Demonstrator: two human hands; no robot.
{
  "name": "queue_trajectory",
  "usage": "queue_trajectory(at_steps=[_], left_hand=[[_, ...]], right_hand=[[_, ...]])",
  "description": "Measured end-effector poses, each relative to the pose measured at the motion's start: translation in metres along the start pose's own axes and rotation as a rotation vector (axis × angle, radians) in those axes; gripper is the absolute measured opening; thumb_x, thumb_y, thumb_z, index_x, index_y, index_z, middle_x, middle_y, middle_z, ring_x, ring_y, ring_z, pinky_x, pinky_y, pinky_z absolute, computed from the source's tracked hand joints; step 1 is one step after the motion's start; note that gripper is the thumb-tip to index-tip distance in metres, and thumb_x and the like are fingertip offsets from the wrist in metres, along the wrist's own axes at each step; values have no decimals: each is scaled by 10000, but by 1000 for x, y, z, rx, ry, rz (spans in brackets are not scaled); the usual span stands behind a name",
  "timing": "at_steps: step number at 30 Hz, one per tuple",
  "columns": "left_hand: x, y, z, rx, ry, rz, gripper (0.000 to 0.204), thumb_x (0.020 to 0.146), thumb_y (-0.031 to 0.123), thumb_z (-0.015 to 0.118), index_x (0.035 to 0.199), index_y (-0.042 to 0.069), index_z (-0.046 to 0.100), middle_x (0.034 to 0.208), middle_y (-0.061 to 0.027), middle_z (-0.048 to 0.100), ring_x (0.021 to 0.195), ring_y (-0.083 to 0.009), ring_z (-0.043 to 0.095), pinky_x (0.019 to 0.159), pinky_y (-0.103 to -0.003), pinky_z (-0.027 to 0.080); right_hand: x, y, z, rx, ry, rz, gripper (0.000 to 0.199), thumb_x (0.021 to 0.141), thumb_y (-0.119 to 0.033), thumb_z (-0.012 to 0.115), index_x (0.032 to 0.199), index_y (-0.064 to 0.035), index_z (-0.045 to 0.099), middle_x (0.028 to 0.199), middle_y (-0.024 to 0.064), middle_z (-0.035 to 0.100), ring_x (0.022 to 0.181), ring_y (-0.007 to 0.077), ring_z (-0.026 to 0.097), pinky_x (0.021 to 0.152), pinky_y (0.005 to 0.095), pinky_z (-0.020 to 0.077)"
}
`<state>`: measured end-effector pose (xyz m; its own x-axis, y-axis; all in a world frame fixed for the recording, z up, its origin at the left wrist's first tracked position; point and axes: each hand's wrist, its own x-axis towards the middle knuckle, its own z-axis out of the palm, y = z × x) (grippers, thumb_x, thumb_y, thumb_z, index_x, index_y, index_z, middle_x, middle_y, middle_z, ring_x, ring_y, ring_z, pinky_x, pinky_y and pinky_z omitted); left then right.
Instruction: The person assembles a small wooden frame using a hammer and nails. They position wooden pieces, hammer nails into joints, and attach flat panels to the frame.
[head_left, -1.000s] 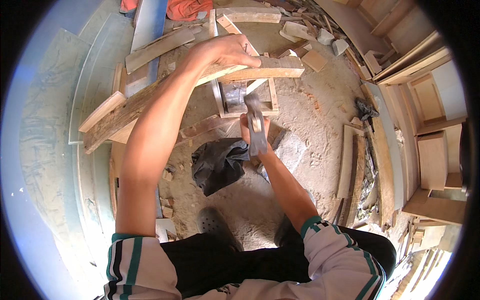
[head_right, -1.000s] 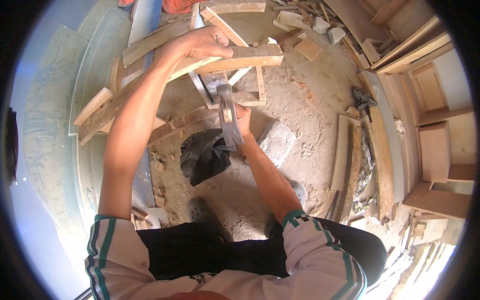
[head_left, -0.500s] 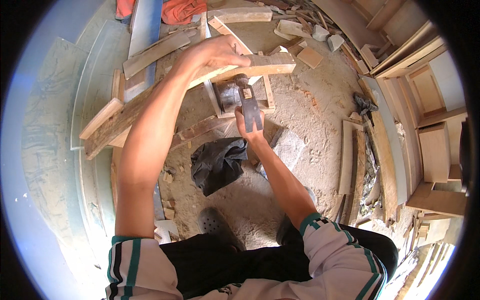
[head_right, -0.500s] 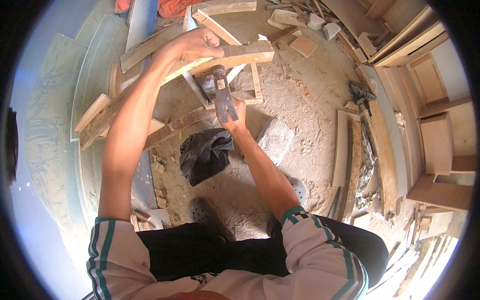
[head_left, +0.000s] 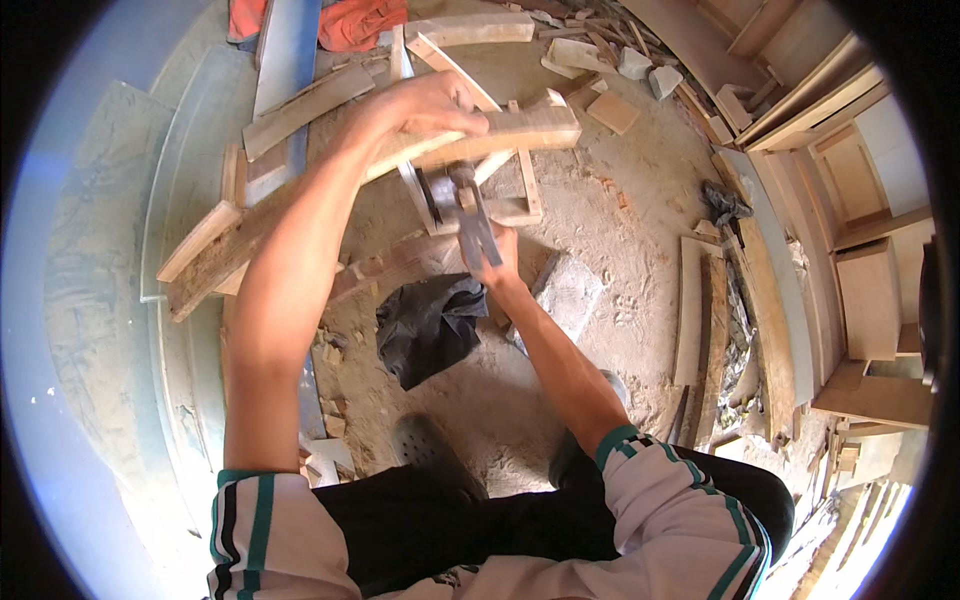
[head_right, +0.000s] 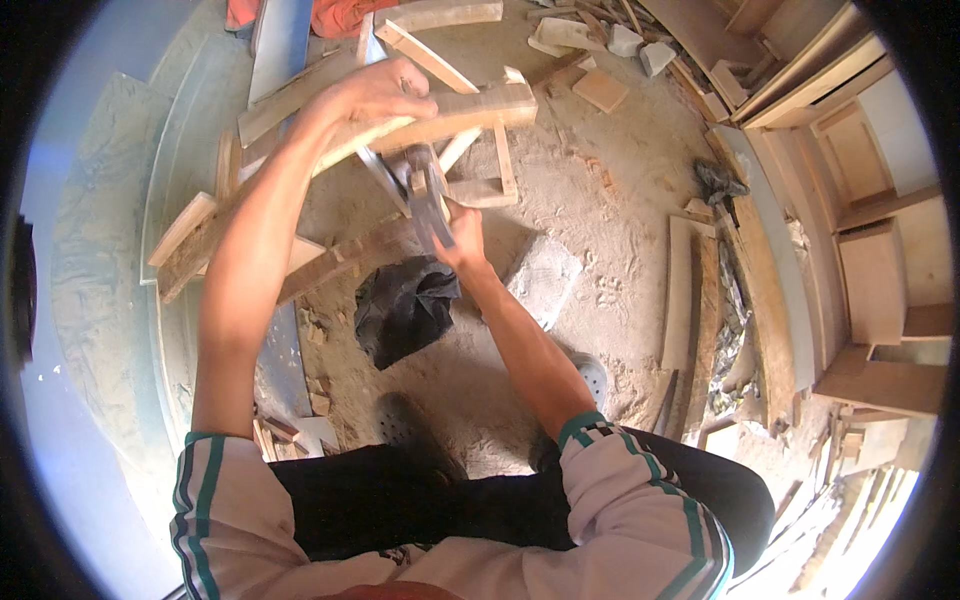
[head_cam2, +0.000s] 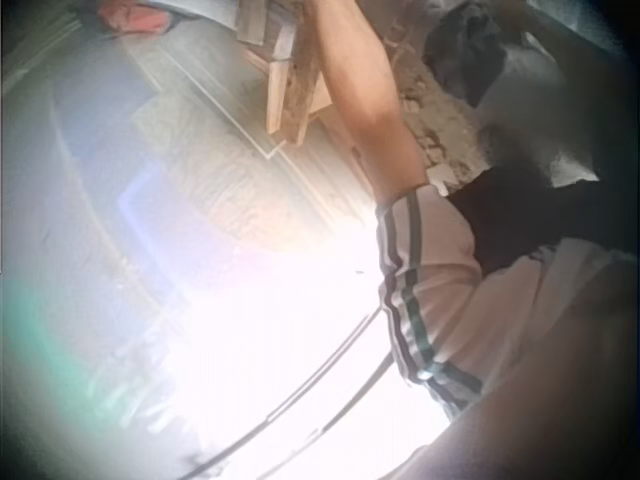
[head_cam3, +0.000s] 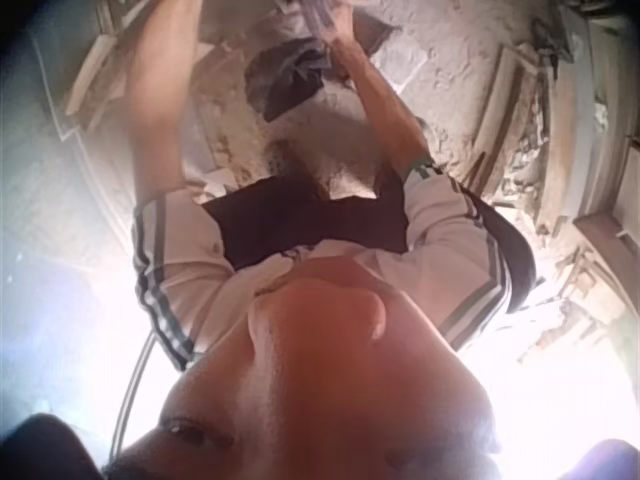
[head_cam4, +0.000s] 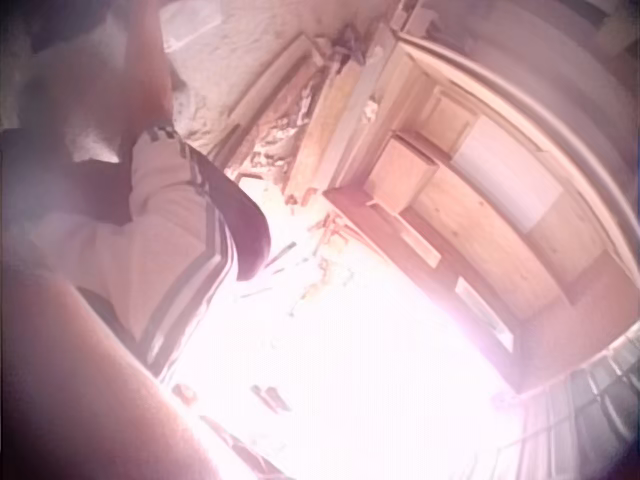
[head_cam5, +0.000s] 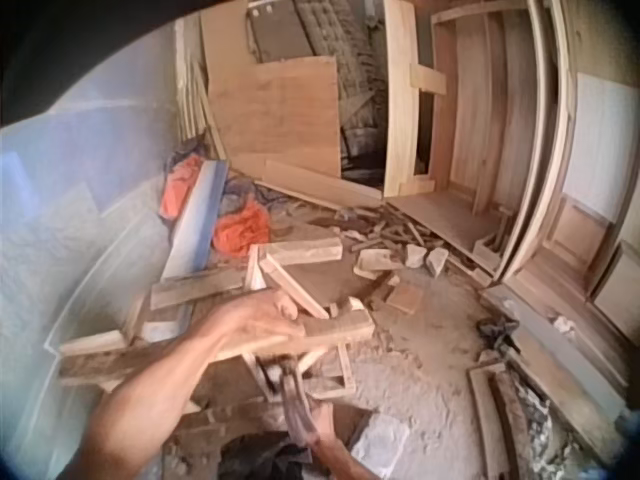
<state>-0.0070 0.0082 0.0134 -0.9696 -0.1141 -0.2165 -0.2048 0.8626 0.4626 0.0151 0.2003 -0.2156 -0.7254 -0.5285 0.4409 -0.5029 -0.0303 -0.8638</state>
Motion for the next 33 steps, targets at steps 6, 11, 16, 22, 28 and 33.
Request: queue_trajectory(at_steps=[6, 11, 16, 22, 28, 33], left_hand=[[0, -12, -3, 19, -7, 35, 410, 754, 409, 715, 718, 14, 613, 634, -35, 523, 658, -138, 514, 597, -335, 402], [-2, -1, -1, -89, 15, 80, 406, 763, 411, 712, 696, 28, 595, 613, -7, 502, 618, -123, 479, 553, -333, 370], [-10, -7, -3, -82, 31, 112, 440, 777, 452, 710, 727, 24, 624, 608, 0, 497, 605, -132, 474, 547, -334, 365], [2, -18, 2, -39, 96, 95, 537, 774, 531, 722, 687, 15, 601, 580, -10, 469, 597, -145, 471, 565, -336, 375], [-9, -2, 0, 145, 161, 68, 682, 729, 706, 715, 726, 27, 653, 657, -52, 590, 648, -164, 550, 636, -325, 433], [-35, -3, 1, 217, 400, 199, 722, 740, 710, 699, 1039, 52, 703, 945, -118, 723, 895, -265, 689, 790, -377, 525]], right_hand=[[-2, -21, -7, 92, 16, -57, 84, 800, -113, 700, 786, -37, 666, 682, 151, 662, 604, 292, 680, 558, 371, 516], [7, 7, -16, -31, 96, -183, 88, 833, -114, 682, 803, -45, 636, 628, 76, 602, 545, 204, 597, 531, 360, 480], [-27, -19, -27, 654, 190, 556, 191, 936, -81, 571, 759, -48, 507, 571, 13, 462, 436, 104, 451, 411, 300, 375], [-24, -34, -41, 617, 239, 667, 245, 927, -113, 590, 719, -29, 490, 570, 29, 463, 408, 135, 445, 392, 319, 385], [-9, -75, -41, 663, 308, 595, 211, 934, -124, 593, 771, -25, 505, 585, 35, 469, 417, 135, 444, 397, 322, 392], [39, -123, -71, 607, 242, 561, 202, 962, -161, 599, 842, -18, 523, 590, 29, 474, 430, 117, 444, 389, 295, 379]])
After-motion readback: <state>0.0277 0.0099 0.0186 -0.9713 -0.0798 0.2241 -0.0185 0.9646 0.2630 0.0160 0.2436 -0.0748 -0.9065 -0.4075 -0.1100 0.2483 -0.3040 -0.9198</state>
